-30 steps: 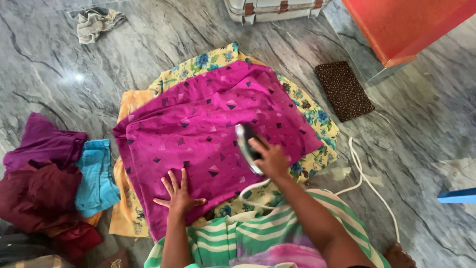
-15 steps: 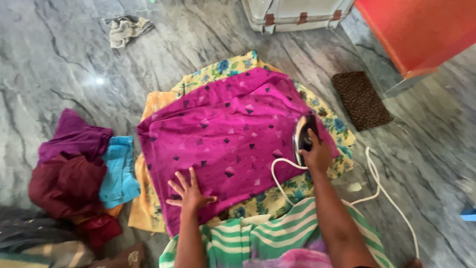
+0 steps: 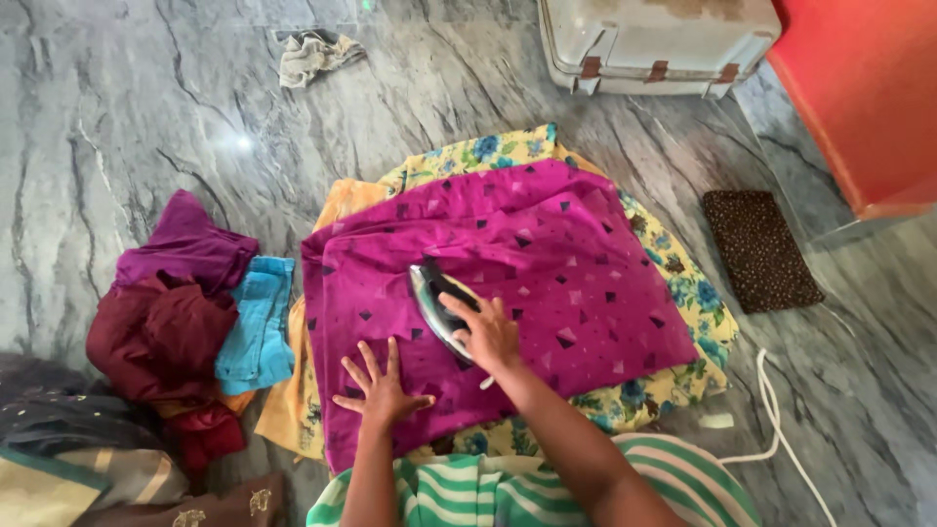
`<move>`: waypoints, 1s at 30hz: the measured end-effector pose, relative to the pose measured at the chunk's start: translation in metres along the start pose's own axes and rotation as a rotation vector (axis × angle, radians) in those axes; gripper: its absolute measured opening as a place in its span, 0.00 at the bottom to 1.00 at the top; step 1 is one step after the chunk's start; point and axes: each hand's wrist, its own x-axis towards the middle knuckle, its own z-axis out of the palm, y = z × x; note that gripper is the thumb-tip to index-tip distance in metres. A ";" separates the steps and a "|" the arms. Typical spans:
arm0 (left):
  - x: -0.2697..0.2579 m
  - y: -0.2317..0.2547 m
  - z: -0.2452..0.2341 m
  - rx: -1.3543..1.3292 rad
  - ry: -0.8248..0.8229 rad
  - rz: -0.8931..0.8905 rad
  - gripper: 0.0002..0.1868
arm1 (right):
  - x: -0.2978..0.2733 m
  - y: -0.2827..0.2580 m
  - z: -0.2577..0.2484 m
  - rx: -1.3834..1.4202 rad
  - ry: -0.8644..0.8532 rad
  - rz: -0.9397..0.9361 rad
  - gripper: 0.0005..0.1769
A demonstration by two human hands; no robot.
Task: The person irons a magenta patterned fabric on a floral mat using a handheld iron. They repeatedly smooth the fabric with their hands and move the iron across the surface to remove wrinkles.
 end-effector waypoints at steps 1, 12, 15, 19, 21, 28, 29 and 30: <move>-0.001 0.001 0.001 0.013 -0.025 -0.010 0.80 | 0.006 0.009 -0.001 -0.025 -0.004 0.040 0.45; -0.001 0.002 -0.001 0.002 -0.022 0.003 0.78 | 0.059 0.166 -0.037 -0.122 0.160 0.310 0.49; -0.005 0.001 -0.001 -0.018 0.002 0.017 0.78 | 0.076 0.184 -0.042 -0.144 0.173 0.466 0.50; -0.006 0.002 -0.005 -0.041 0.013 0.035 0.76 | 0.085 0.183 -0.048 -0.155 0.242 0.468 0.53; -0.007 0.003 -0.004 -0.035 0.026 0.032 0.76 | 0.083 0.170 -0.048 -0.134 0.192 0.468 0.56; -0.005 0.001 -0.002 -0.040 0.021 0.029 0.76 | 0.058 0.050 -0.010 -0.042 -0.003 0.269 0.57; -0.005 0.000 -0.003 -0.035 0.020 0.022 0.76 | 0.055 0.032 -0.006 -0.029 -0.046 0.201 0.57; -0.005 -0.001 -0.004 -0.030 0.020 0.015 0.76 | 0.050 0.017 -0.004 -0.033 -0.075 0.163 0.57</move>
